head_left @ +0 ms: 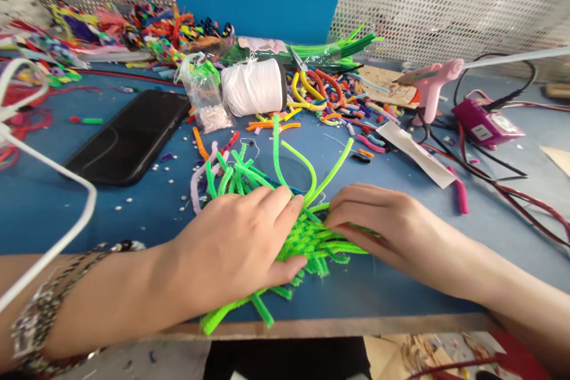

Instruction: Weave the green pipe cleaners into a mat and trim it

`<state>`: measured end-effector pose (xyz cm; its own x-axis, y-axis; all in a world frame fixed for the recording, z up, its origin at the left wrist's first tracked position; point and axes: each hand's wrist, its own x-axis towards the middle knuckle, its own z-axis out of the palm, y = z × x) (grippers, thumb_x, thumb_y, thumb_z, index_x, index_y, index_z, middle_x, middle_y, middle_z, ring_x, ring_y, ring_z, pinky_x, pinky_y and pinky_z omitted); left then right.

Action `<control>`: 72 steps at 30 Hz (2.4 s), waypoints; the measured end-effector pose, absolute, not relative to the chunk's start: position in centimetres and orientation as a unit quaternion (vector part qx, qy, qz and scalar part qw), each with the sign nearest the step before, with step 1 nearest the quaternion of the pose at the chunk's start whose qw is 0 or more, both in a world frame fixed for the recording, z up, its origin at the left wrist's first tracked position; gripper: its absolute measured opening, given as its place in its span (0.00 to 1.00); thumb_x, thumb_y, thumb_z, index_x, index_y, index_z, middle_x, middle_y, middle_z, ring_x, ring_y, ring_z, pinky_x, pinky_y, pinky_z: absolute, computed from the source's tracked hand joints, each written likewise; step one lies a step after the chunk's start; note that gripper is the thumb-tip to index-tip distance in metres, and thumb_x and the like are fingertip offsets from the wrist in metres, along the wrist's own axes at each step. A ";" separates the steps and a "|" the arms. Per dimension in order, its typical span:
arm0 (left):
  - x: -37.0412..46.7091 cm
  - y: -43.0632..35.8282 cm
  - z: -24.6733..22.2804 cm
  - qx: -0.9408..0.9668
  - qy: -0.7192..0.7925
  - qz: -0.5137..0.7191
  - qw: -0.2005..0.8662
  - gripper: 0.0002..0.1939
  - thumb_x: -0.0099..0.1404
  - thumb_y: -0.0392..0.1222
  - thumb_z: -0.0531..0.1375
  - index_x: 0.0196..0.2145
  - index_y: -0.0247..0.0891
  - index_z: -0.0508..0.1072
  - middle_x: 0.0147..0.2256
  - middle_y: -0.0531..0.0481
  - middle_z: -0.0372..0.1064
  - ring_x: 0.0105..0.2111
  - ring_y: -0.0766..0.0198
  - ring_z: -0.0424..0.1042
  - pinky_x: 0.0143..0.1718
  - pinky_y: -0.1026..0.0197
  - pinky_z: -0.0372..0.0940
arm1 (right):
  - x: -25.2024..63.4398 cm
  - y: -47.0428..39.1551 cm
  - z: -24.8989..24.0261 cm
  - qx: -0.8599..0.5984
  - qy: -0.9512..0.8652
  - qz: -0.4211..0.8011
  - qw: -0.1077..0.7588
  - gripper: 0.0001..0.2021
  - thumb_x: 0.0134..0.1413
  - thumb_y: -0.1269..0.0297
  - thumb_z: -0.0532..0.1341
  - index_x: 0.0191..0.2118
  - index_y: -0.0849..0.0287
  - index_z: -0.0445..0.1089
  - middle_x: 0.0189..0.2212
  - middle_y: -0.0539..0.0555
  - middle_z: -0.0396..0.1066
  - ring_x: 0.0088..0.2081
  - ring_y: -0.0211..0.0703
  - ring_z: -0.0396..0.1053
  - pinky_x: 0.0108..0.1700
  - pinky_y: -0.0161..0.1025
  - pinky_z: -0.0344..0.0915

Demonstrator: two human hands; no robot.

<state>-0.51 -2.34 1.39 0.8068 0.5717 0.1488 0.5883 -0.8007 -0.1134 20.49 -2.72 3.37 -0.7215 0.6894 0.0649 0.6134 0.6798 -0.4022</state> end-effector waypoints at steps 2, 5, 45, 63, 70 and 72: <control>-0.5 -2.3 1.4 -0.947 -0.308 -0.049 0.070 0.25 0.59 0.52 0.57 0.47 0.30 0.69 0.33 0.45 0.68 0.30 0.59 0.69 0.23 0.61 0.61 | 20.5 -2.6 3.1 -0.373 -0.896 0.200 0.134 0.09 0.59 0.71 0.51 0.32 0.61 0.68 0.31 0.54 0.68 0.31 0.36 0.66 0.32 0.33 0.63; -0.5 -2.2 1.4 -0.948 -0.310 -0.049 0.062 0.23 0.59 0.51 0.56 0.47 0.31 0.68 0.32 0.46 0.68 0.30 0.59 0.69 0.24 0.61 0.62 | 20.3 -2.5 2.7 -0.391 -0.880 0.209 0.171 0.06 0.56 0.72 0.53 0.32 0.61 0.67 0.30 0.53 0.67 0.30 0.34 0.66 0.31 0.31 0.63; -0.4 -1.7 1.2 -0.955 -0.282 -0.077 0.043 0.22 0.59 0.50 0.57 0.46 0.33 0.68 0.33 0.47 0.68 0.30 0.60 0.70 0.25 0.61 0.61 | 19.7 -1.5 1.9 -0.457 -0.840 0.213 0.203 0.08 0.43 0.80 0.57 0.26 0.60 0.67 0.25 0.48 0.67 0.26 0.31 0.64 0.30 0.27 0.60; -0.5 -1.6 1.3 -0.958 -0.279 -0.073 -0.001 0.11 0.61 0.47 0.55 0.37 0.39 0.70 0.30 0.50 0.64 0.28 0.63 0.67 0.23 0.64 0.58 | 20.4 -2.2 2.8 -0.329 -0.925 0.123 0.147 0.07 0.55 0.74 0.53 0.31 0.61 0.66 0.26 0.52 0.63 0.27 0.35 0.60 0.29 0.33 0.58; -0.4 -1.5 1.5 -0.958 -0.279 -0.063 -0.002 0.10 0.60 0.47 0.56 0.36 0.40 0.71 0.29 0.51 0.62 0.26 0.64 0.66 0.21 0.65 0.57 | 20.2 -2.1 3.2 -0.275 -0.950 0.091 0.117 0.10 0.58 0.73 0.50 0.30 0.62 0.67 0.23 0.52 0.62 0.26 0.36 0.58 0.31 0.34 0.57; -0.4 -1.5 1.4 -0.958 -0.276 -0.073 0.003 0.10 0.60 0.47 0.56 0.35 0.40 0.71 0.29 0.51 0.62 0.25 0.65 0.66 0.21 0.65 0.56 | 20.2 -2.1 3.2 -0.264 -0.955 0.085 0.108 0.11 0.59 0.73 0.49 0.30 0.62 0.67 0.23 0.52 0.62 0.26 0.36 0.57 0.30 0.34 0.57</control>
<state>-0.41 -1.51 1.42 0.8370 0.5288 0.1411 0.5295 -0.8476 0.0352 20.16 -2.11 3.22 -0.8373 0.5220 0.1624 0.4854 0.8466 -0.2185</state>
